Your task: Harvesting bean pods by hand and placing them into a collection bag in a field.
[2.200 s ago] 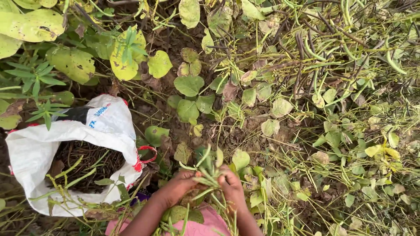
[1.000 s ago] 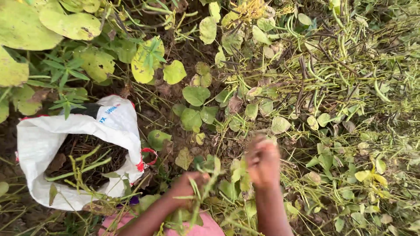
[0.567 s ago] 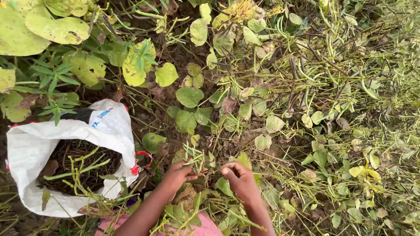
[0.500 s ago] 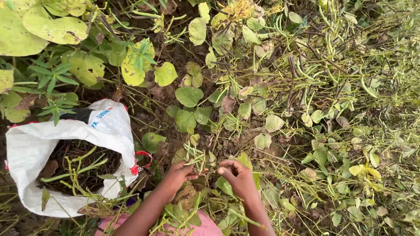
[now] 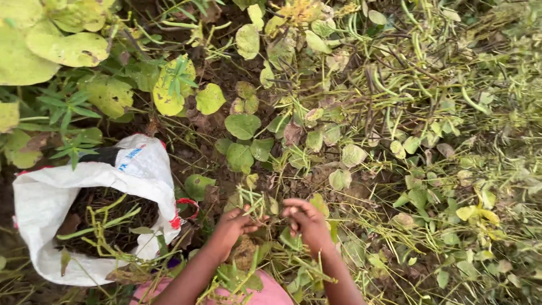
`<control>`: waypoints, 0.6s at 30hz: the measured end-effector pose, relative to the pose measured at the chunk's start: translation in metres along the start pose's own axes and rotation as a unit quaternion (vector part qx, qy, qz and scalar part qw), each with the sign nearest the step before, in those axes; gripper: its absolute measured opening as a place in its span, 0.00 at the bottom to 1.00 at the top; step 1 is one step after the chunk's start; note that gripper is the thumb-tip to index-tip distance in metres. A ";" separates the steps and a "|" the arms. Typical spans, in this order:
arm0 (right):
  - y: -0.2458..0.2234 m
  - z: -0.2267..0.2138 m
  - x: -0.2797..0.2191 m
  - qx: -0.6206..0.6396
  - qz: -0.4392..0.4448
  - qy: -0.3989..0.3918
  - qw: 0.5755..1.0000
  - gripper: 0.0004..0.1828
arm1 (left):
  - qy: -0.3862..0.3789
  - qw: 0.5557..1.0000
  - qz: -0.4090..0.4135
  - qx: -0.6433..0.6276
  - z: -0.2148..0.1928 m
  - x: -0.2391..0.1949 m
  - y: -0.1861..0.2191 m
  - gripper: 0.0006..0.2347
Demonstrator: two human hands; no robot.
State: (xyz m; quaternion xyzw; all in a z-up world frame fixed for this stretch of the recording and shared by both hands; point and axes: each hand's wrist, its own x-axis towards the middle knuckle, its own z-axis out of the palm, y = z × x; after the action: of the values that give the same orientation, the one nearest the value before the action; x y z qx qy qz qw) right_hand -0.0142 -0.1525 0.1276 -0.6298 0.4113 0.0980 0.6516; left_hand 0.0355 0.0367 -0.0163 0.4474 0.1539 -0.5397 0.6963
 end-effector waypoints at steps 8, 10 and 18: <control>0.054 0.000 0.001 -0.327 -0.299 -0.071 0.894 0.11 | 0.013 0.999 -0.008 -0.043 0.005 0.001 -0.004 0.10; 0.076 -0.009 0.010 -0.241 -0.265 -0.047 0.932 0.09 | -0.015 1.000 -0.012 -0.011 0.018 -0.015 0.010 0.13; 0.005 -0.014 -0.031 0.217 -0.135 -0.024 0.966 0.16 | -0.024 1.000 0.014 0.003 -0.002 0.005 -0.012 0.12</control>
State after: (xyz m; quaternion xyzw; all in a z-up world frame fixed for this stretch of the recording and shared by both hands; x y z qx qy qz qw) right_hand -0.0435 -0.1519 0.1465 -0.5206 0.3180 -0.0675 0.7895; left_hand 0.0274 0.0349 -0.0265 0.4388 0.1292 -0.5406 0.7060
